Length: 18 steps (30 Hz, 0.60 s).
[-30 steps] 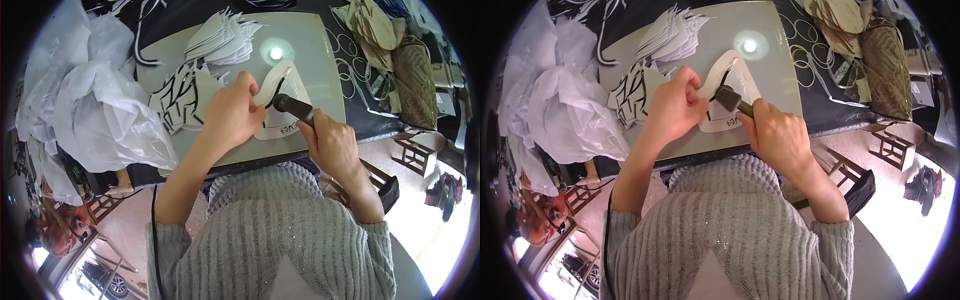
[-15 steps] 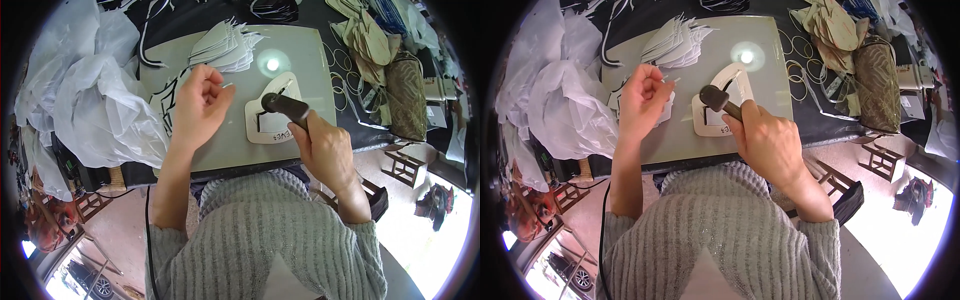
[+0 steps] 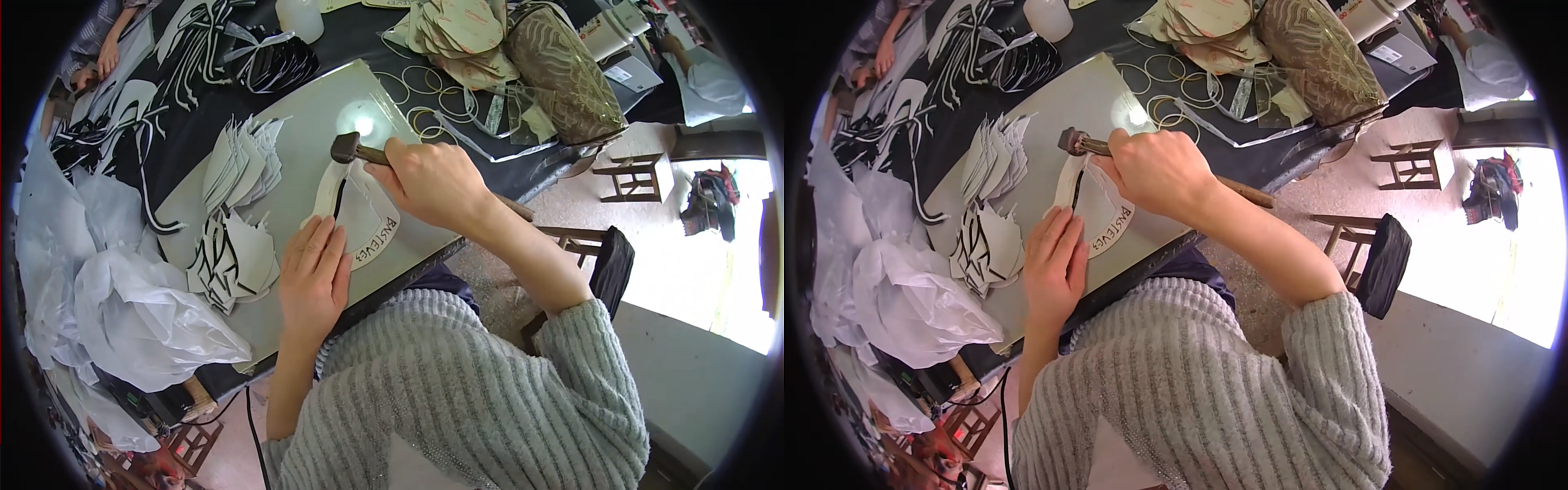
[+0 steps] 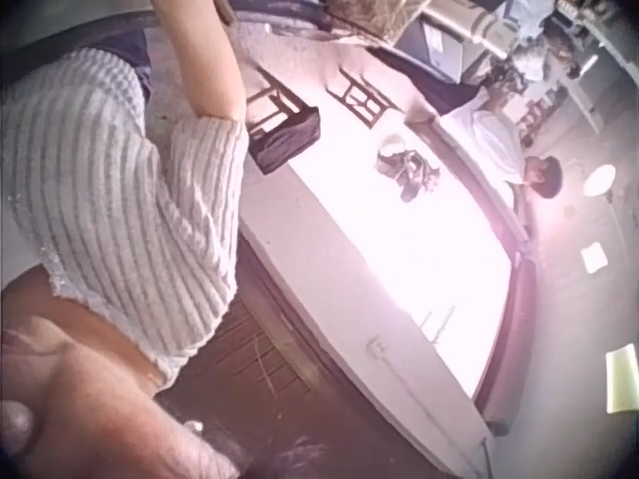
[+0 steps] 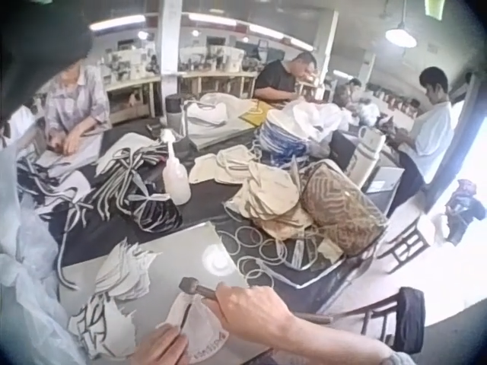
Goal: Use a hammer to flatten and bond the edges of shoe upper components on a light table.
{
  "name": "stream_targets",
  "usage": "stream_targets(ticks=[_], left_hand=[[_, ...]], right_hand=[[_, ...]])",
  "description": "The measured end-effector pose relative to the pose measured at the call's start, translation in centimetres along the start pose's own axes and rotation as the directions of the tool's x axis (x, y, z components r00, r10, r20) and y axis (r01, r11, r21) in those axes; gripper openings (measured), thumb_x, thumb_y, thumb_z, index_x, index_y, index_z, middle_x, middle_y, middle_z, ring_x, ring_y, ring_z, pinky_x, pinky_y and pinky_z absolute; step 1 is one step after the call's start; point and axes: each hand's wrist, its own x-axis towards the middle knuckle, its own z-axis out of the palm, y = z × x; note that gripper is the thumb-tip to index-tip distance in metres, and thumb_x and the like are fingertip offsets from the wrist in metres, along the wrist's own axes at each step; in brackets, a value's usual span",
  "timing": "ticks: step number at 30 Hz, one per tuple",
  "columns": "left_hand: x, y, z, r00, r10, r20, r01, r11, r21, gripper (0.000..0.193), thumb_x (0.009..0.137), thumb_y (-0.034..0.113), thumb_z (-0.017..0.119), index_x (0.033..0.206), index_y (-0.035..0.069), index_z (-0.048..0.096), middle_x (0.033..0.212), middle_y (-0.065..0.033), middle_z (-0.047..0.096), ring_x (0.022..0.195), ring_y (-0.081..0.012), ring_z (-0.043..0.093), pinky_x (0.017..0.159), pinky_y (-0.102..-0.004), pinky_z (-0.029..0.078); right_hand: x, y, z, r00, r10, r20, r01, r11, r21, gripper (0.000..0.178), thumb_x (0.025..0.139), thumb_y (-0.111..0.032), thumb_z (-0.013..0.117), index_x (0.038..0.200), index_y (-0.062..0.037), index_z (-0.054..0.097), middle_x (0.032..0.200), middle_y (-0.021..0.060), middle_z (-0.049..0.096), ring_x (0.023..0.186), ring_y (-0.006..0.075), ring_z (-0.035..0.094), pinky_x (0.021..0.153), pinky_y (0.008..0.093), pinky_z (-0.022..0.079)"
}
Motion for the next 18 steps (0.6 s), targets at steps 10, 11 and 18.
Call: stream_targets(ticks=[10,11,18], left_hand=[[0.6,-0.8,-0.6,0.997,0.022,0.067,-0.015,0.994,-0.108,0.027,0.086,0.010,0.069,0.112,0.002,0.068,0.123,-0.0113,0.064,0.119,-0.0326,0.059,0.101,-0.0460,0.046],[0.6,-0.8,-0.6,0.997,0.024,0.068,-0.017,0.994,-0.109,0.027,0.086,0.010,0.069,0.112,0.002,0.068,0.123,-0.0113,0.064,0.119,-0.0326,0.059,0.101,-0.0460,0.046],[0.6,-1.7,-0.8,0.997,0.049,0.058,-0.039,0.986,-0.164,0.027,0.083,0.008,0.069,0.109,0.002,0.067,0.121,-0.0112,0.063,0.117,-0.0333,0.059,0.098,-0.0456,0.047]], right_hand=[[-1.7,-0.5,-1.2,0.991,0.016,0.129,-0.020,0.999,0.025,0.041,0.097,-0.039,0.056,0.080,-0.0015,0.055,0.061,0.0175,0.061,0.057,0.0382,0.062,0.053,0.0475,0.048],[-1.9,-0.4,-1.3,0.984,0.023,0.177,-0.023,1.000,-0.005,0.041,0.097,-0.038,0.056,0.080,-0.0013,0.055,0.061,0.0176,0.061,0.057,0.0383,0.062,0.053,0.0478,0.049],[-1.6,0.0,0.1,0.975,-0.001,0.223,-0.002,1.000,0.014,0.040,0.097,-0.037,0.057,0.079,-0.0010,0.056,0.067,0.0209,0.063,0.064,0.0403,0.063,0.057,0.0483,0.049]])
